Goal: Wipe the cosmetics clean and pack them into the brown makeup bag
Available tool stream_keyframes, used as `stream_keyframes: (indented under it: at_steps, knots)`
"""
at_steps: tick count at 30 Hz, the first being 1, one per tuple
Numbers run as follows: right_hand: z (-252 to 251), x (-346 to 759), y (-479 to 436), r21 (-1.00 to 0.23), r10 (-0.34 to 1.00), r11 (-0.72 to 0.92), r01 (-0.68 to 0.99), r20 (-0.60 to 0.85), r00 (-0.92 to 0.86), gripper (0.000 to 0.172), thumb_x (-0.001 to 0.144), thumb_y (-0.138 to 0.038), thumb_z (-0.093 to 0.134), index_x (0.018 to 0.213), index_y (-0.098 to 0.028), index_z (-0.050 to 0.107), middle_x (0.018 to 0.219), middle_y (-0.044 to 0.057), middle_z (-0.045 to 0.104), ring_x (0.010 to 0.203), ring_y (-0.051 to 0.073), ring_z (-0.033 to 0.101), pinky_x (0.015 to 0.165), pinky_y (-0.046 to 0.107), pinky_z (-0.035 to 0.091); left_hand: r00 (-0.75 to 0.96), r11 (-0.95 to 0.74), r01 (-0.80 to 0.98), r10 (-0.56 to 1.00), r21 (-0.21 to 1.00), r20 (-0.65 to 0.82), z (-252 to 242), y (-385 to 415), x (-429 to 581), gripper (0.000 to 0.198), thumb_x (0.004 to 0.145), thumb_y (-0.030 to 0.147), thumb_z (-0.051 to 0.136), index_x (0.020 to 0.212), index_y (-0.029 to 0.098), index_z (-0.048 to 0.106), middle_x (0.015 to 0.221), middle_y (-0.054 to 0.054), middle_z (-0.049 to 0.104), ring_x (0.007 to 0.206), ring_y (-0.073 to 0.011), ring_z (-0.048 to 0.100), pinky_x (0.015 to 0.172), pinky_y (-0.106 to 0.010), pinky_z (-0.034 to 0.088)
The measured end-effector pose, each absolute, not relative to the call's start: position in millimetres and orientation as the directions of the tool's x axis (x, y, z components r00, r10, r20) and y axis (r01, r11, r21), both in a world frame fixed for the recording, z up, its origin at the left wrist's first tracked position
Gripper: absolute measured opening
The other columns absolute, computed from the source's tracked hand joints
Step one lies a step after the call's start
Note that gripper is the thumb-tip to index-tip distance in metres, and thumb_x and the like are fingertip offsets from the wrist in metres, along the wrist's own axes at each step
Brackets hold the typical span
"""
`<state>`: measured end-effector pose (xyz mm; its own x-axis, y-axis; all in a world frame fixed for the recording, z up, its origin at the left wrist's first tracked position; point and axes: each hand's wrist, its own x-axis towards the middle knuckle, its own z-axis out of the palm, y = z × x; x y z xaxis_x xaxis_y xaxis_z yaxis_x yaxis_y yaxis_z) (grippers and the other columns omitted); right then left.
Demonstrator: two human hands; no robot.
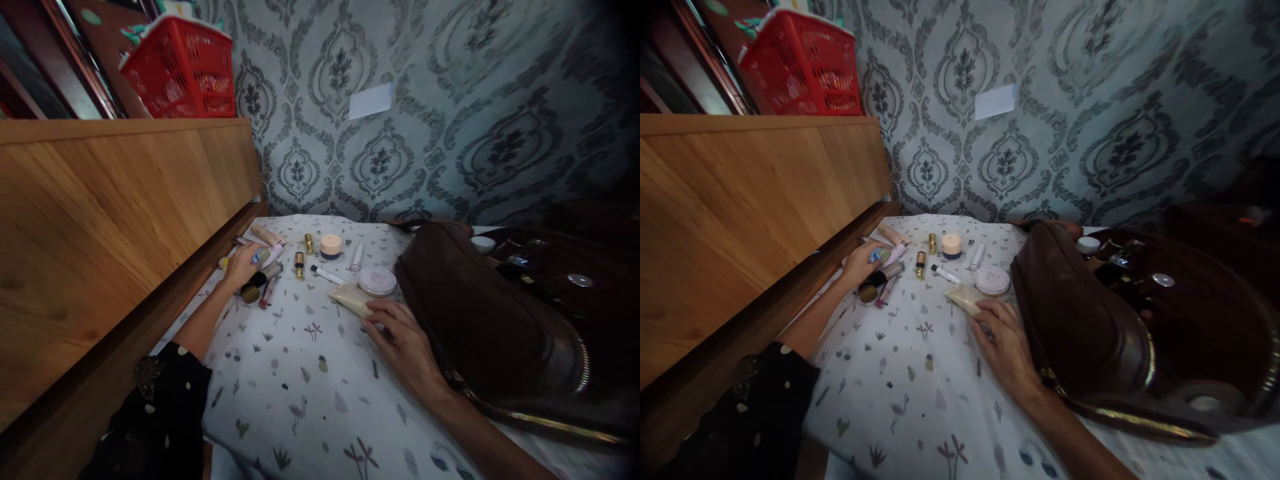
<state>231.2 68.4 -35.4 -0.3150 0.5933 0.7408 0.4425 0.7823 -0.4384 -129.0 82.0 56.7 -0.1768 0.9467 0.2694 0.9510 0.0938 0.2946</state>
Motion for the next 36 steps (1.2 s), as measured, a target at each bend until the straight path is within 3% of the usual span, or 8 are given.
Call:
stream_keyframes:
  at_steps: [7,14,20,25,30,36]
  knots:
    - [-34.2,230.3,67.4,-0.43,0.582,0.788,0.441,0.753,-0.308,0.02,0.094,-0.031,0.055,0.078,-0.023,0.065,0.099,0.009,0.068,0.095,0.026,0.064,0.081,0.044,0.056,-0.007,-0.107,0.944,0.939,0.313,0.343,44.1,82.4,-104.8,0.043,0.086,0.021,0.063,0.129,0.022,0.061,0.135,-0.005,0.063,0.126,-0.0248,0.055,0.108,-0.035,0.043]
    - [-33.1,230.9,66.1,-0.438,0.593,0.782,0.443,0.741,-0.315,0.019,0.094,-0.029,0.057,0.078,-0.022,0.065,0.101,0.009,0.067,0.097,0.026,0.063,0.083,0.045,0.056,-0.064,-0.048,0.939,0.948,0.341,0.31,47.2,92.4,-101.3,0.035,0.099,0.03,0.043,0.128,0.02,0.06,0.121,-0.005,0.07,0.108,-0.0194,0.065,0.093,-0.028,0.05]
    - [-31.4,230.8,65.0,-0.46,0.602,0.78,0.425,0.738,-0.306,0.017,0.093,-0.028,0.056,0.079,-0.023,0.065,0.1,0.009,0.068,0.096,0.027,0.063,0.084,0.046,0.055,-0.115,0.078,0.975,0.977,0.206,0.178,38.9,86.9,-99.9,0.029,0.091,0.025,0.055,0.117,0.024,0.066,0.118,-0.008,0.07,0.116,-0.0275,0.06,0.095,-0.036,0.047]
    - [-32.2,231.3,66.2,-0.452,0.602,0.777,0.438,0.736,-0.31,0.017,0.093,-0.027,0.056,0.079,-0.022,0.066,0.1,0.009,0.068,0.096,0.026,0.063,0.084,0.046,0.055,-0.027,0.006,0.988,0.991,0.157,0.129,38.7,88.3,-88.2,0.038,0.082,0.01,0.057,0.115,0.025,0.066,0.127,-0.008,0.065,0.125,-0.0267,0.054,0.101,-0.035,0.044]
    - [-31.3,231.1,65.2,-0.433,0.587,0.789,0.436,0.741,-0.326,0.017,0.093,-0.026,0.057,0.079,-0.022,0.066,0.099,0.009,0.068,0.096,0.026,0.062,0.084,0.045,0.055,0.032,-0.061,0.972,0.991,0.226,0.129,47.0,89.8,-73.1,0.036,0.079,0.01,0.054,0.11,0.022,0.067,0.109,-0.007,0.07,0.11,-0.0257,0.062,0.095,-0.035,0.047]
    - [-26.8,229.8,61.3,-0.412,0.569,0.805,0.427,0.741,-0.356,0.018,0.094,-0.025,0.055,0.079,-0.022,0.065,0.1,0.01,0.069,0.1,0.026,0.063,0.087,0.047,0.055,0.172,-0.174,0.884,0.984,0.434,0.045,50.5,75.4,-56.7,0.026,0.077,0.014,0.052,0.094,0.02,0.071,0.084,0.0,0.072,0.08,-0.0187,0.067,0.075,-0.027,0.052]
